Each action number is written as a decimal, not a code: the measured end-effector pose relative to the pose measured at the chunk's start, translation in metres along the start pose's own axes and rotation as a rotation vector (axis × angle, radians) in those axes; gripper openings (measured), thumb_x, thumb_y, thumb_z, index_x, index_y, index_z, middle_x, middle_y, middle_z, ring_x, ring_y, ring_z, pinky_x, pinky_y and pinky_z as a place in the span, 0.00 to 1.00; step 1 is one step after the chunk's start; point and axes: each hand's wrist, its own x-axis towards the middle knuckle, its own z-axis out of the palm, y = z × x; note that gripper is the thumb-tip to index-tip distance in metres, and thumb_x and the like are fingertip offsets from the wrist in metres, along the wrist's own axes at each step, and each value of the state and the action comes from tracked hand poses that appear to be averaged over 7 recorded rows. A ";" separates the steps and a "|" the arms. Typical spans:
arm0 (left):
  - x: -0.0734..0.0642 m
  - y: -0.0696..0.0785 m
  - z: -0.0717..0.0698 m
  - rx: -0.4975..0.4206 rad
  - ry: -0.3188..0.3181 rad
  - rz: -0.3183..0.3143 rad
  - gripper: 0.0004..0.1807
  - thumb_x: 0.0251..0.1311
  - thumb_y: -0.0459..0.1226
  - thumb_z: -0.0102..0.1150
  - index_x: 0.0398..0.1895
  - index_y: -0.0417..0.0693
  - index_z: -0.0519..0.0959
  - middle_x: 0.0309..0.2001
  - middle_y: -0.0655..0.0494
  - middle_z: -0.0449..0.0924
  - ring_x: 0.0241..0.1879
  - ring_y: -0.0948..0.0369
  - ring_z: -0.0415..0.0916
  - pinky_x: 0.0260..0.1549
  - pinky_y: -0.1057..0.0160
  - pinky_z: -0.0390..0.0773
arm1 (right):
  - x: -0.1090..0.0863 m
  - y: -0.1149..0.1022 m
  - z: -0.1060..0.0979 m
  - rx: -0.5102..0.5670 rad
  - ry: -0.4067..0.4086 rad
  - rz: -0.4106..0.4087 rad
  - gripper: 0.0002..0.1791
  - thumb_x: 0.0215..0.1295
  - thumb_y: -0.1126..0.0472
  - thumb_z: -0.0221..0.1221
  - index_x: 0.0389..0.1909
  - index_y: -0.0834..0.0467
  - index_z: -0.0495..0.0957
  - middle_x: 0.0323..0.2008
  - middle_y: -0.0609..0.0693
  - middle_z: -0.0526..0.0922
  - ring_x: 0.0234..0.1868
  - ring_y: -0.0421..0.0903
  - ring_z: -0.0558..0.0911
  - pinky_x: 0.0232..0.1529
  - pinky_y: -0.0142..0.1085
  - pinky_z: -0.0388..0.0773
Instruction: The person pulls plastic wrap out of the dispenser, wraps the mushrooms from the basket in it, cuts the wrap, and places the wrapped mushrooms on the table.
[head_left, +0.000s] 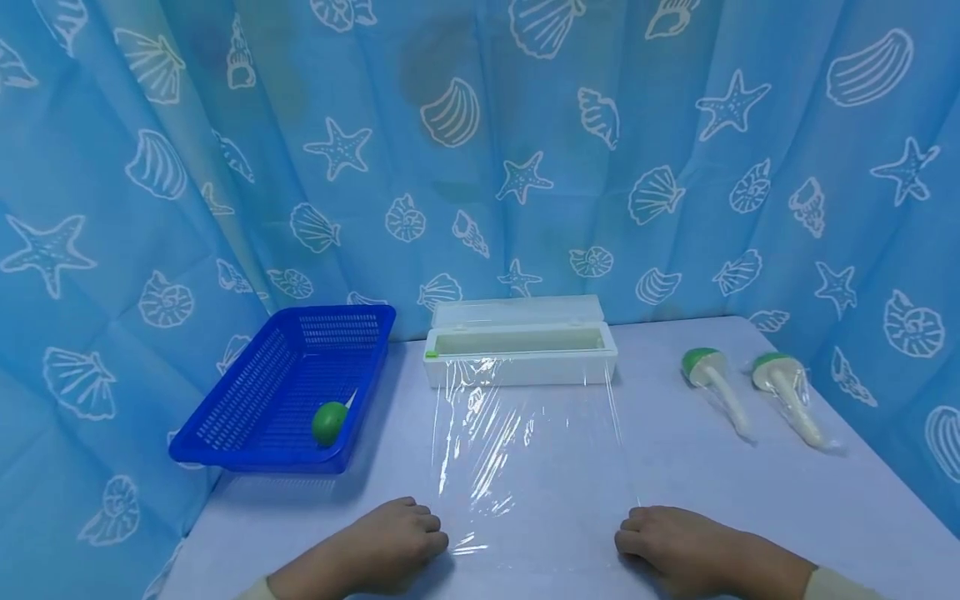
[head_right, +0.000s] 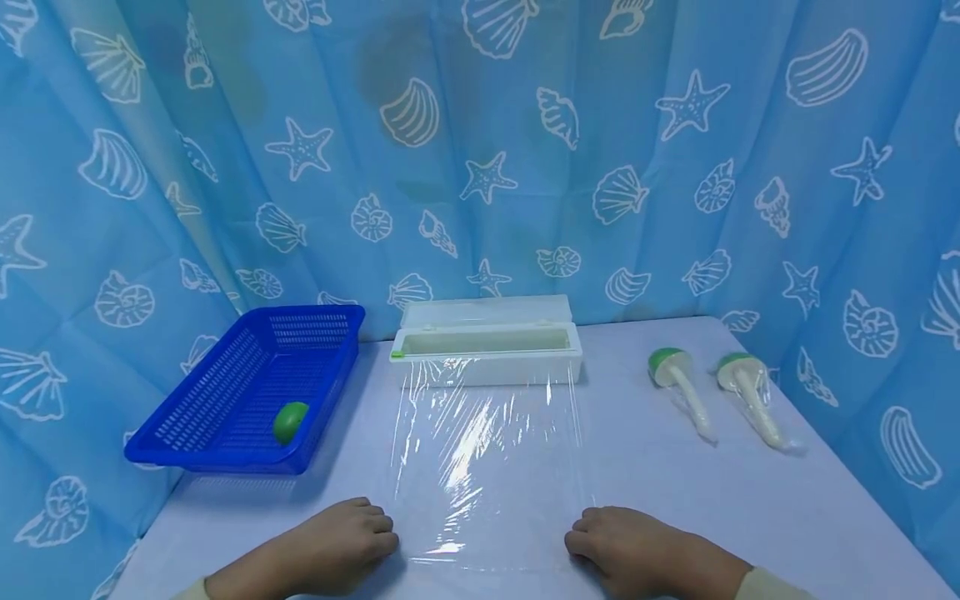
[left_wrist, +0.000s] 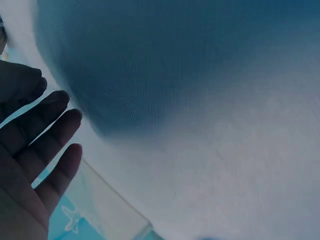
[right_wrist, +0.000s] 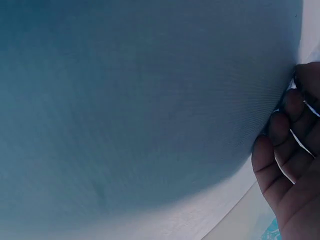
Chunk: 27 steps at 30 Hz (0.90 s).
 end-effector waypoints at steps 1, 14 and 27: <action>0.001 0.000 0.000 -0.014 -0.009 -0.006 0.05 0.57 0.36 0.64 0.28 0.57 0.77 0.21 0.71 0.65 0.21 0.72 0.58 0.21 0.73 0.58 | 0.000 0.000 0.000 0.014 -0.008 0.004 0.09 0.63 0.62 0.61 0.33 0.43 0.73 0.27 0.28 0.63 0.27 0.28 0.63 0.28 0.24 0.67; 0.005 0.003 0.010 -0.041 -0.138 -0.108 0.23 0.69 0.61 0.42 0.31 0.59 0.80 0.27 0.70 0.73 0.26 0.72 0.68 0.25 0.70 0.65 | -0.001 0.005 0.001 0.051 -0.036 0.010 0.04 0.66 0.53 0.59 0.33 0.42 0.74 0.27 0.28 0.62 0.28 0.27 0.63 0.27 0.23 0.64; 0.034 -0.038 -0.027 -0.106 0.083 -0.328 0.22 0.70 0.52 0.51 0.17 0.59 0.67 0.18 0.70 0.60 0.18 0.70 0.58 0.20 0.68 0.63 | 0.027 0.034 -0.055 0.436 0.019 0.463 0.05 0.66 0.51 0.61 0.35 0.47 0.80 0.28 0.39 0.79 0.29 0.39 0.76 0.31 0.34 0.76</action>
